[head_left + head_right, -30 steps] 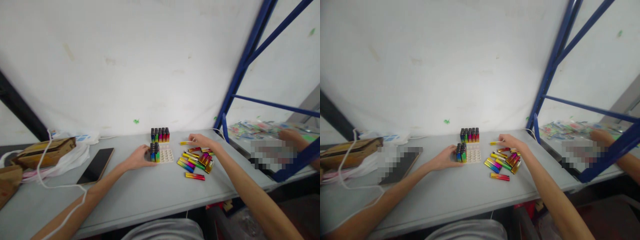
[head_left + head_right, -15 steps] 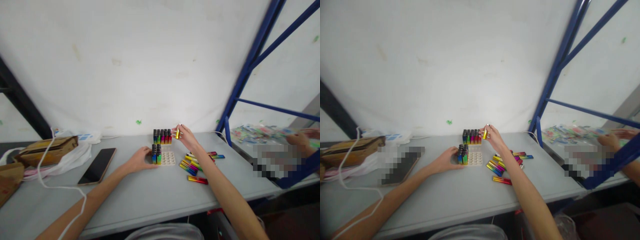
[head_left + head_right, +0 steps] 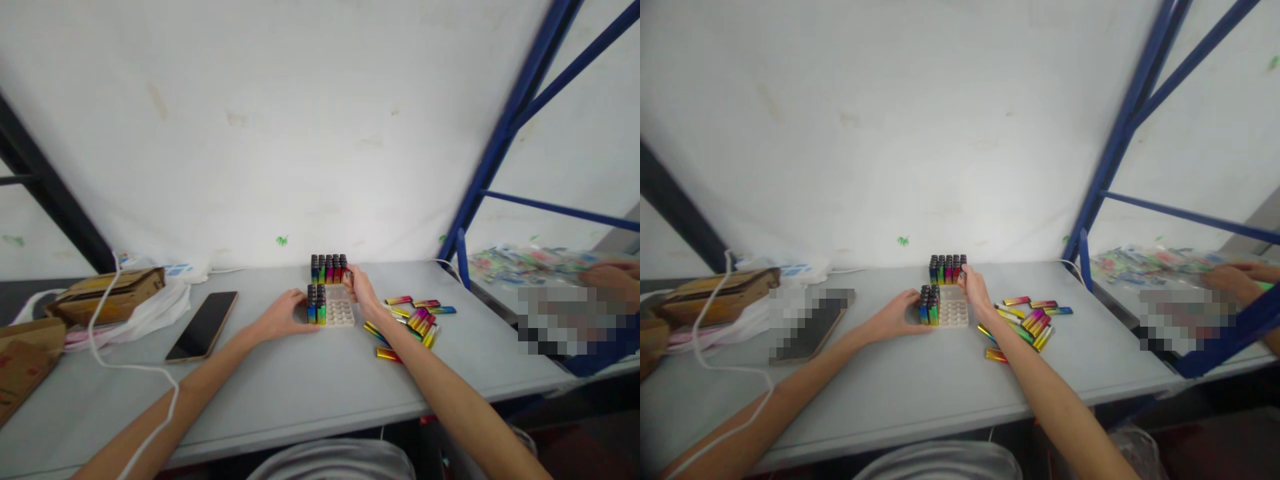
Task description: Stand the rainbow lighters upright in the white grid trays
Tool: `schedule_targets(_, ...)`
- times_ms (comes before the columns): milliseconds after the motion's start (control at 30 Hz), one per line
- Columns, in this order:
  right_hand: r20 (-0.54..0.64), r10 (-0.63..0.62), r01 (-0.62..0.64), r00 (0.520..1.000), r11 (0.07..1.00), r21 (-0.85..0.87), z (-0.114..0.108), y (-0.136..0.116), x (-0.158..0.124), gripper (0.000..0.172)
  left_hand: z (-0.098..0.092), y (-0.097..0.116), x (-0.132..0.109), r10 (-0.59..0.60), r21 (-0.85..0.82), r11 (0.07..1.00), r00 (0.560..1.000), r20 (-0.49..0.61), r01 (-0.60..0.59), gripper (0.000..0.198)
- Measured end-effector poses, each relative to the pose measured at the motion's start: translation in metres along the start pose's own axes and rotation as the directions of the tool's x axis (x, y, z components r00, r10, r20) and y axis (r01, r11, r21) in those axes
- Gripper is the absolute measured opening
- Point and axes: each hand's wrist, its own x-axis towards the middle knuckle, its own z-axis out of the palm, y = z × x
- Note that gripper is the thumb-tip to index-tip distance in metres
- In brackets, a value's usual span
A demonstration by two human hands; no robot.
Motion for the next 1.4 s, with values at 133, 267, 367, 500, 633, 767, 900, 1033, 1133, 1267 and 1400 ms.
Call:
schedule_targets(133, -0.007, -0.047, 0.046, 0.999, 0.997, -0.056, 0.004, 0.001, -0.002, 0.045, -0.001, 0.003, 0.000, -0.003, -0.002, 1.000, 1.000, -0.013, 0.003, 0.064)
schedule_targets(267, 0.028, -0.057, 0.059, 0.998, 0.997, -0.056, 0.001, 0.001, -0.004, 0.049, 0.000, 0.003, 0.000, -0.002, -0.009, 1.000, 1.000, -0.019, 0.001, 0.065)
schedule_targets(367, 0.109, -0.101, 0.107, 0.989, 0.993, -0.052, -0.003, 0.002, -0.002, 0.057, -0.001, 0.002, 0.000, 0.006, -0.018, 1.000, 1.000, -0.012, -0.006, 0.065)
schedule_targets(500, 0.156, -0.242, 0.259, 0.958, 0.960, -0.103, -0.010, 0.004, 0.003, 0.060, -0.007, 0.000, -0.001, 0.008, -0.044, 0.999, 1.000, 0.027, -0.007, 0.066)
schedule_targets(633, 0.248, -0.365, 0.425, 0.897, 0.867, -0.261, -0.015, 0.003, 0.001, 0.043, -0.013, 0.000, -0.003, -0.013, -0.024, 1.000, 0.999, 0.052, 0.014, 0.068)
schedule_targets(767, 0.315, -0.379, 0.468, 0.870, 0.835, -0.288, -0.016, 0.005, -0.006, 0.031, -0.013, 0.001, -0.004, -0.021, 0.006, 1.000, 0.998, 0.061, 0.020, 0.066)
schedule_targets(900, 0.311, -0.380, 0.470, 0.871, 0.827, -0.307, -0.011, 0.012, -0.008, 0.027, -0.012, 0.003, -0.004, -0.045, 0.008, 0.999, 0.997, 0.070, 0.045, 0.065)
schedule_targets(1033, 0.363, -0.387, 0.517, 0.847, 0.757, -0.399, -0.009, 0.015, -0.006, 0.022, -0.012, 0.003, -0.005, -0.039, -0.001, 0.999, 0.997, 0.063, 0.039, 0.065)
schedule_targets(1133, 0.421, -0.416, 0.585, 0.806, 0.669, -0.459, -0.013, 0.011, -0.005, 0.019, -0.011, 0.001, -0.005, -0.026, 0.008, 1.000, 0.998, 0.063, 0.026, 0.065)
schedule_targets(1267, 0.520, -0.387, 0.633, 0.761, 0.618, -0.467, -0.016, 0.007, -0.005, 0.013, -0.011, 0.000, -0.005, -0.027, 0.010, 1.000, 0.998, 0.062, 0.026, 0.064)
schedule_targets(1400, 0.560, -0.388, 0.674, 0.732, 0.527, -0.517, -0.011, 0.006, -0.006, 0.015, -0.011, 0.002, -0.004, -0.019, -0.007, 1.000, 0.998, 0.052, 0.019, 0.059)
